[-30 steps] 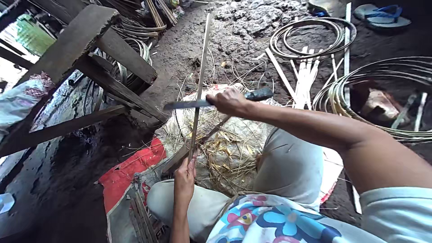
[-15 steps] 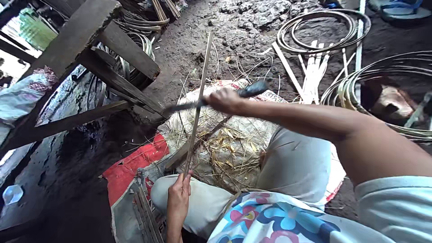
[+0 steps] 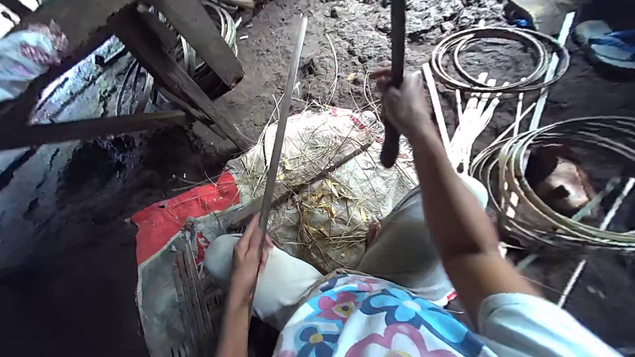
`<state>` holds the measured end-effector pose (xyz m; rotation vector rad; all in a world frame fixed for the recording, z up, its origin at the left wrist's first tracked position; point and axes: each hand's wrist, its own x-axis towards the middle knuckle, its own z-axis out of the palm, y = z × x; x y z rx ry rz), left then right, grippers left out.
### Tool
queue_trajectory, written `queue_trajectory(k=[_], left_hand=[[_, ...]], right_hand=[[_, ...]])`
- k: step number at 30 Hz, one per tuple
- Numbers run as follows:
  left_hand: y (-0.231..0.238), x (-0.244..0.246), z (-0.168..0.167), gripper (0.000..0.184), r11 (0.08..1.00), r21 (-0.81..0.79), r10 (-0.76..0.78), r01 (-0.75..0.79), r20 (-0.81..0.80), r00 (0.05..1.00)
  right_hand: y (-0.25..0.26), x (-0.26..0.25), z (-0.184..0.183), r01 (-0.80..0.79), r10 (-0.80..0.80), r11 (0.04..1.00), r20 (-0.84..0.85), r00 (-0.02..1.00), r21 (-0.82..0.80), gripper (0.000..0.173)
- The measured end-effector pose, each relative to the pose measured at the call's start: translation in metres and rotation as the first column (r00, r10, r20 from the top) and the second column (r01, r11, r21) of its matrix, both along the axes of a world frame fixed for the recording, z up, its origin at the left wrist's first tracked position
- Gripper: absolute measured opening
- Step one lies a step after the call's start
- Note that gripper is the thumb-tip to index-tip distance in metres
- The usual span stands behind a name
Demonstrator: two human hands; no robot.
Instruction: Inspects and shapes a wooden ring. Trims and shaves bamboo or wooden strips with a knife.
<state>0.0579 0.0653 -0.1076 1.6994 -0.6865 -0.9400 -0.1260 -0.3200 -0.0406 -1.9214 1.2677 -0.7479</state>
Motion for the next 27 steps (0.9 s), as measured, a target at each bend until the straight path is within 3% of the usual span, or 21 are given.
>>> queue_trajectory(k=[3, 6, 10, 13, 15, 17, 20, 23, 27], left_hand=[[-0.068, -0.012, 0.013, 0.044, 0.988, -0.142, 0.057, -0.065, -0.055, 0.997], [-0.103, -0.035, 0.019, 0.043, 0.963, -0.265, 0.047, -0.058, -0.049, 0.998], [-0.096, -0.053, 0.013, 0.049, 0.965, -0.246, -0.082, 0.089, 0.039, 0.996], [-0.059, -0.050, -0.012, 0.041, 0.971, -0.199, -0.149, 0.132, -0.077, 0.986], [-0.037, -0.053, -0.032, 0.042, 0.965, -0.250, -0.107, 0.077, -0.112, 0.988], [-0.033, -0.056, -0.036, 0.044, 0.948, -0.317, -0.038, 0.008, -0.089, 0.995], [-0.054, -0.051, -0.016, 0.045, 0.956, -0.286, 0.045, -0.063, -0.070, 0.997], [-0.080, -0.047, 0.001, 0.044, 0.956, -0.276, 0.074, -0.103, -0.113, 0.991], [-0.093, -0.050, 0.007, 0.025, 0.953, -0.257, 0.129, -0.160, -0.131, 0.983]], right_hand=[[0.102, 0.007, -0.041, -0.196, 0.161, 0.976, 0.297, 0.941, 0.094, 0.034], [0.155, 0.015, -0.067, -0.400, 0.304, 0.905, 0.437, 0.846, 0.145, 0.036], [0.143, 0.039, -0.051, -0.508, 0.291, 0.842, 0.639, 0.712, 0.183, 0.028], [0.119, 0.043, -0.031, -0.499, 0.271, 0.846, 0.654, 0.706, 0.188, 0.023], [0.104, 0.046, -0.023, -0.448, 0.246, 0.880, 0.656, 0.713, 0.157, 0.022], [0.100, 0.049, -0.024, -0.370, 0.256, 0.925, 0.582, 0.772, 0.084, 0.027], [0.132, 0.045, -0.041, -0.270, 0.278, 0.961, 0.253, 0.927, -0.066, 0.037], [0.179, 0.042, -0.075, -0.258, 0.283, 0.927, 0.055, 0.958, -0.271, 0.039], [0.195, 0.052, -0.092, -0.262, 0.275, 0.816, -0.052, 0.960, -0.515, 0.040]])
